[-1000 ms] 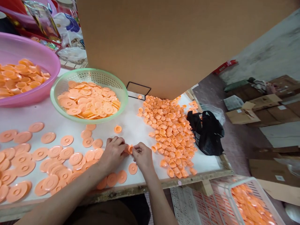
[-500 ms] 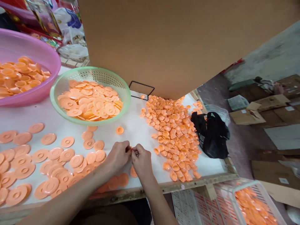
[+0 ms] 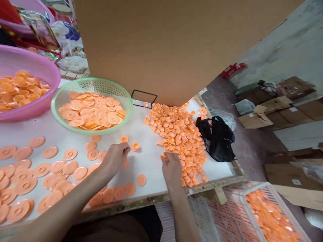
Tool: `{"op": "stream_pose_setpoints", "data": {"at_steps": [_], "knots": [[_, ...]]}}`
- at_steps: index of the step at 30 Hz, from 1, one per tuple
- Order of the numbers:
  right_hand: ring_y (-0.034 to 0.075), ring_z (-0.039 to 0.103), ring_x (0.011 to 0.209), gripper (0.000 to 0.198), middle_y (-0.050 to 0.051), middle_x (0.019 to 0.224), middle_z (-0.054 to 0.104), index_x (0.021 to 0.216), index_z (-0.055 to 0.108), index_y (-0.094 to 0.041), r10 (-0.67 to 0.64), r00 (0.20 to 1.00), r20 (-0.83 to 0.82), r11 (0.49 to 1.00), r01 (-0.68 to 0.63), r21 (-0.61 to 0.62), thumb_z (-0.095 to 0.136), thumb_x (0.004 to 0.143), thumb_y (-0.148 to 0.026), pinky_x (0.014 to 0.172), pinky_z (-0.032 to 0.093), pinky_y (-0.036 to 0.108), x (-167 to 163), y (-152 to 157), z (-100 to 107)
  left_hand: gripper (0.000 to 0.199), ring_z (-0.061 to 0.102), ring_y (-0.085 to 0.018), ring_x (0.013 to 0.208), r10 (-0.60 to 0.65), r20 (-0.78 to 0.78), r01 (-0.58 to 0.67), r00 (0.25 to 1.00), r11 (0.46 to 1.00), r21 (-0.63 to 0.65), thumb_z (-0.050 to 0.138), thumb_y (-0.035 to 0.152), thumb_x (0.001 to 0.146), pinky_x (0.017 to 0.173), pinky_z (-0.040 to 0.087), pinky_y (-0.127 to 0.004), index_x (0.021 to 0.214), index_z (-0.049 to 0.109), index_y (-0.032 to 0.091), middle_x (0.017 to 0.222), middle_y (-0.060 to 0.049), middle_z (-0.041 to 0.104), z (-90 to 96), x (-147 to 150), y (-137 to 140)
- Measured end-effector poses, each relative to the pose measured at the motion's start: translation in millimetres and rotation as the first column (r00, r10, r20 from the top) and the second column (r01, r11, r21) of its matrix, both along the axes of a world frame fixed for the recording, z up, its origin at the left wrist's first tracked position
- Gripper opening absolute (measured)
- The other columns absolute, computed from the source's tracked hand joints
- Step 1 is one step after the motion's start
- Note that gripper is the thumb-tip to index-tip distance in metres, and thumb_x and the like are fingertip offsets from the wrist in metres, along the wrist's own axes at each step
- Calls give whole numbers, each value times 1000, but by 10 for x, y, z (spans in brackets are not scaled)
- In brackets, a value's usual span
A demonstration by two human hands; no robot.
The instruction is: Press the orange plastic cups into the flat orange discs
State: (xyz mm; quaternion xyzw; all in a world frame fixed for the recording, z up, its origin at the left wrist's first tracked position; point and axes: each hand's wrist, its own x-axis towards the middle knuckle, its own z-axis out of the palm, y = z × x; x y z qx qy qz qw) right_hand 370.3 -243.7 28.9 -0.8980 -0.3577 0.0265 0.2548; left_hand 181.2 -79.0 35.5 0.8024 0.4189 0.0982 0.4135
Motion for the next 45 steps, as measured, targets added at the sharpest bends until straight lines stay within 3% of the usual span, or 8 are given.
{"op": "stream_pose_setpoints", "data": {"at_steps": [5,11,21,31,36,40,42,45], "knots": [[21,64,72,17,7,78,68,80,67,-19,27,972,-235,993,1,121,50,78,-22,70,51,32,-144,34,-99,15,53,-13,65,-165,-112,175,980,981,80,53,8,74,62,36,-25,74,64,17,81,-2,57,-161,-323,-152],[13,53,42,7,-6,46,54,63,53,-22,121,757,-642,992,-63,112,52,70,-24,44,41,21,-712,373,-200,19,56,-13,69,-178,28,179,984,983,-27,49,11,82,64,40,-24,74,66,15,80,-3,55,-298,-78,-415],[11,50,46,14,-6,48,50,57,46,-22,198,836,-511,977,-209,38,49,70,-17,49,35,21,-772,448,-104,8,57,-13,62,-2,33,14,999,935,-353,58,18,70,58,41,-23,68,65,17,64,1,64,-91,-8,-225],[14,55,49,19,-3,55,58,68,63,-21,221,808,-547,971,-232,50,51,81,-24,50,43,24,-529,483,-142,17,55,-13,61,60,-40,-64,997,992,-110,51,21,78,58,35,-23,63,58,17,63,-1,63,-161,60,-295],[19,62,82,25,8,104,63,95,71,-20,114,987,-110,993,-113,16,56,77,-13,75,49,30,220,552,11,30,56,-15,58,161,-2,-161,987,987,-10,54,39,85,56,37,-24,107,61,20,63,3,59,-59,-53,-129],[17,60,74,14,7,95,62,86,69,-19,183,961,-207,983,-183,20,59,76,-16,74,49,30,245,487,-22,17,58,-15,71,-143,23,139,990,983,122,57,25,83,64,41,-25,98,64,22,81,-1,62,-127,-123,-439],[15,58,64,18,3,83,62,93,67,-19,172,910,-377,984,-140,110,61,78,-26,64,49,29,93,387,-37,15,58,-18,83,-407,5,402,913,904,142,61,16,78,71,43,-27,91,66,22,89,-3,63,-167,-82,-628],[13,57,56,32,1,73,61,100,64,-18,193,622,-759,956,55,288,65,75,-37,53,47,26,-159,165,-14,11,55,-22,92,-512,-73,517,856,840,166,62,15,78,78,44,-31,87,67,20,92,-6,61,-191,1,-748]]}}
